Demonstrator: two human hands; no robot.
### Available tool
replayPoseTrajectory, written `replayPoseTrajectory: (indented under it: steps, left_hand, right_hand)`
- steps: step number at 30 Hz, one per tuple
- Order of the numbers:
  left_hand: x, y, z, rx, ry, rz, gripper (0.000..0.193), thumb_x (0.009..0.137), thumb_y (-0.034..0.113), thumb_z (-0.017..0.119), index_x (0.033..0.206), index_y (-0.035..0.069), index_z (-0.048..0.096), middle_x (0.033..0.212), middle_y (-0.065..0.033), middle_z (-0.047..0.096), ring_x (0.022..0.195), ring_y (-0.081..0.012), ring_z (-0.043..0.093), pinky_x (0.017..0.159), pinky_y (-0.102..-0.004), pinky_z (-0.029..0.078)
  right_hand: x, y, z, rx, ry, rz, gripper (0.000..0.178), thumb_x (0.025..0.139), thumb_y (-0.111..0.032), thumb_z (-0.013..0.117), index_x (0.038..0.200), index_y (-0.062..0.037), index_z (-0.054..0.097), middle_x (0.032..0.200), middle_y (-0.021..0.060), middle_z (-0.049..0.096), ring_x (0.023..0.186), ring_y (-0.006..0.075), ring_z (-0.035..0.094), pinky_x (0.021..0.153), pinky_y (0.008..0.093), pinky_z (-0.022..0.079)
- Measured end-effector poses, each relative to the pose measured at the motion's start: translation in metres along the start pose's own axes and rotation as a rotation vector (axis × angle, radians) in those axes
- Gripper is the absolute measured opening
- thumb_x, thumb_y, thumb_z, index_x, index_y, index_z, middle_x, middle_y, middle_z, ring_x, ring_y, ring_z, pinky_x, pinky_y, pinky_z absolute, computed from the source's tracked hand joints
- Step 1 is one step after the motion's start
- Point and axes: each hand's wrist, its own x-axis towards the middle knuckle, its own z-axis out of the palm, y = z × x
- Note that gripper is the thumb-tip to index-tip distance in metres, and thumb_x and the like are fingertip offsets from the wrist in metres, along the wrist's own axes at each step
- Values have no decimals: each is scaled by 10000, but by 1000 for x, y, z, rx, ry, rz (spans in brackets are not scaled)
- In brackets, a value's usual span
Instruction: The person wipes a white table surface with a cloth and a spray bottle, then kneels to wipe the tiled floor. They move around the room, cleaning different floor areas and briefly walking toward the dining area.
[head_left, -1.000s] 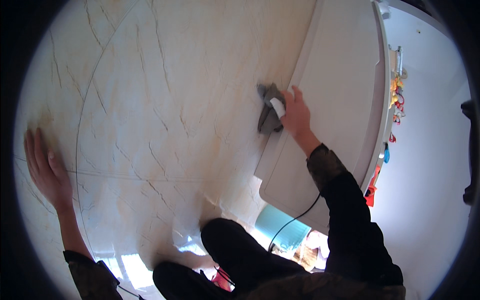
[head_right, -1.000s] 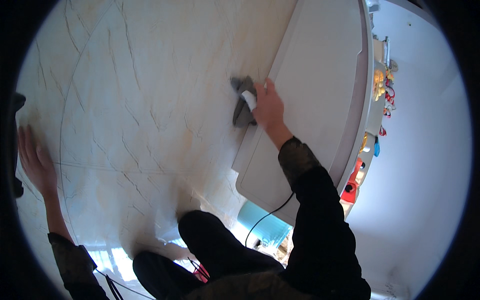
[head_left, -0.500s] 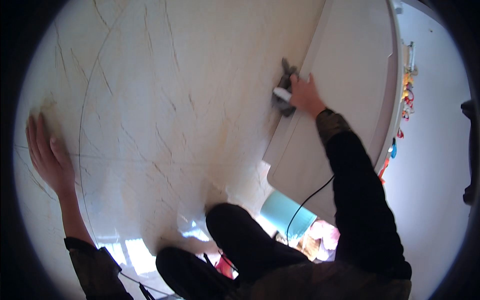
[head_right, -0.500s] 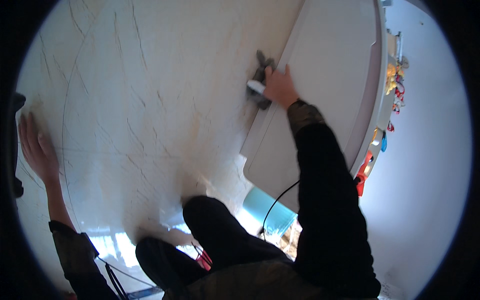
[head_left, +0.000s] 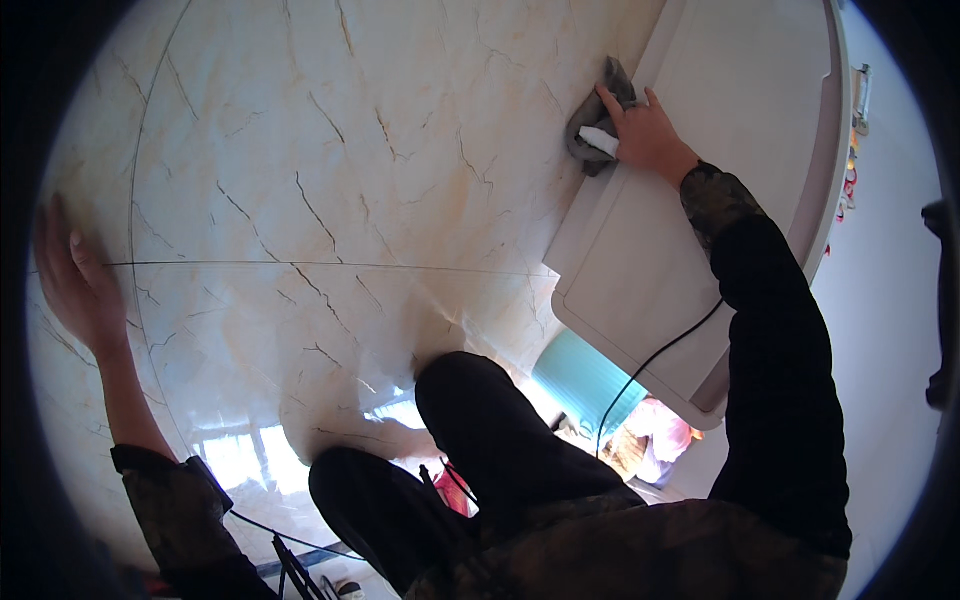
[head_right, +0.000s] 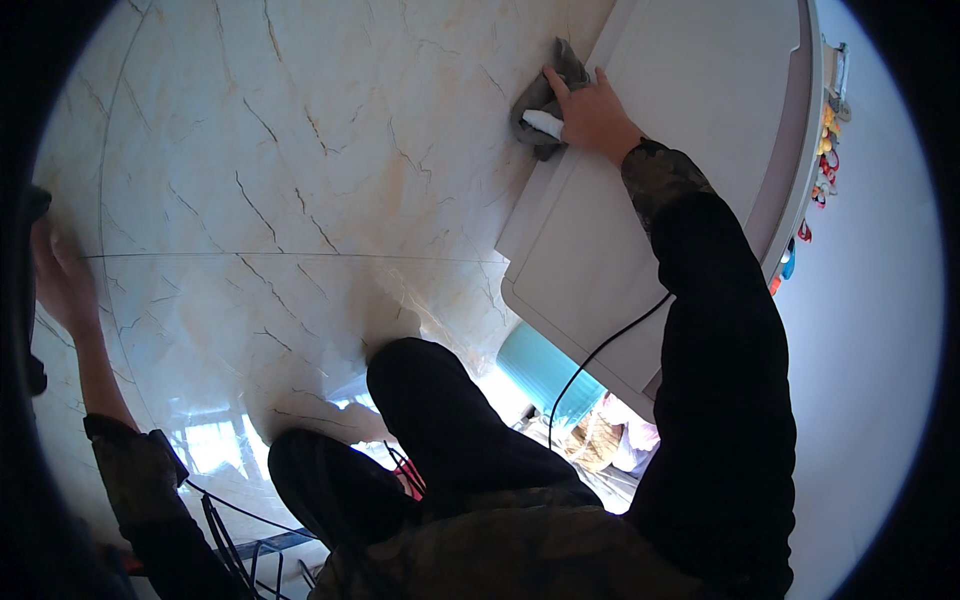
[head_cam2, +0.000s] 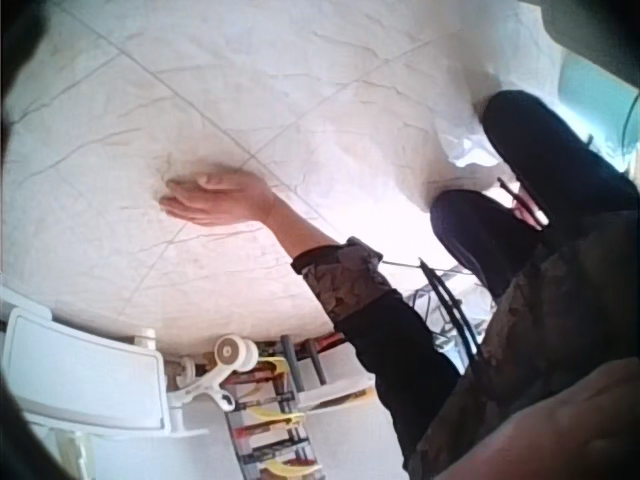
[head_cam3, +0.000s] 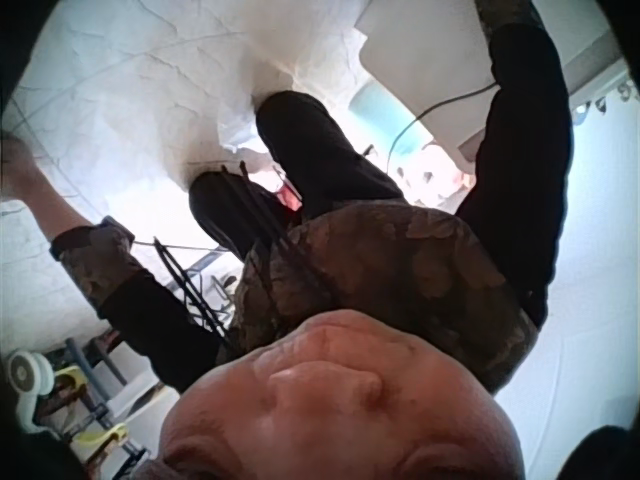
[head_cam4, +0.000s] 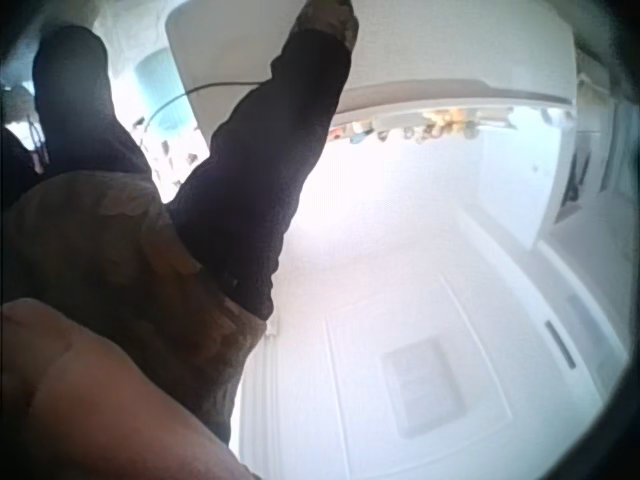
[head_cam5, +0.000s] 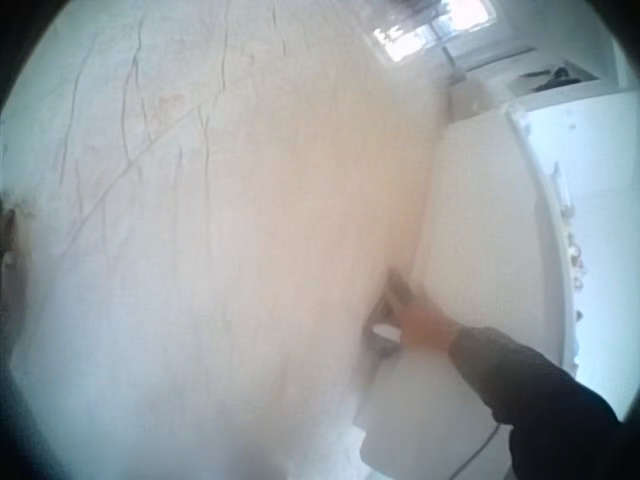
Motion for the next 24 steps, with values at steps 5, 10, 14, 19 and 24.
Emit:
replayPoseTrajectory:
  steps: [5, 10, 14, 19, 24]
  left_hand:
    - [-1, 5, 0, -26, -14, -52, 606, 1114, 565, 225, 1499, 229, 551, 1489, -124, 590, 1316, -349, 616, 960, -493, 597]
    - [-1, -3, 7, 47, 13, 29, 599, 1113, 567, 237, 1492, 228, 554, 1501, -116, 581, 1331, -341, 605, 970, -495, 590]
    - [-3, -7, 11, 45, 17, 42, 583, 1117, 555, 251, 1491, 228, 555, 1504, -108, 580, 1359, -333, 582, 1017, -503, 562]
    - [-6, -4, 10, 30, -4, 4, 575, 1116, 554, 263, 1484, 231, 565, 1497, -103, 589, 1371, -327, 572, 1049, -505, 540]
    - [-2, -1, 8, 23, 14, 25, 573, 1114, 557, 272, 1473, 233, 580, 1488, -105, 598, 1369, -324, 576, 1043, -501, 545]
  right_hand:
    - [-20, -30, 0, 104, -117, -91, 890, 1049, -592, 442, 1616, 52, 204, 717, 198, 696, 874, 389, 710, 1210, 546, 278]
    - [-63, -85, 1, 144, -223, -196, 864, 1052, -524, 450, 1596, 101, 207, 819, 234, 713, 959, 417, 706, 1230, 527, 265]
    - [-76, -111, 6, 187, -336, -161, 858, 1038, -494, 477, 1589, 113, 224, 899, 265, 726, 1001, 438, 701, 1240, 537, 259]
    - [-86, -126, 13, 105, -127, -224, 889, 1010, -482, 517, 1573, 143, 229, 761, 231, 697, 887, 419, 711, 1197, 527, 306]
    - [-93, -141, 12, 213, -291, -157, 910, 937, -388, 601, 1560, 166, 237, 834, 242, 718, 905, 421, 719, 1206, 525, 306]
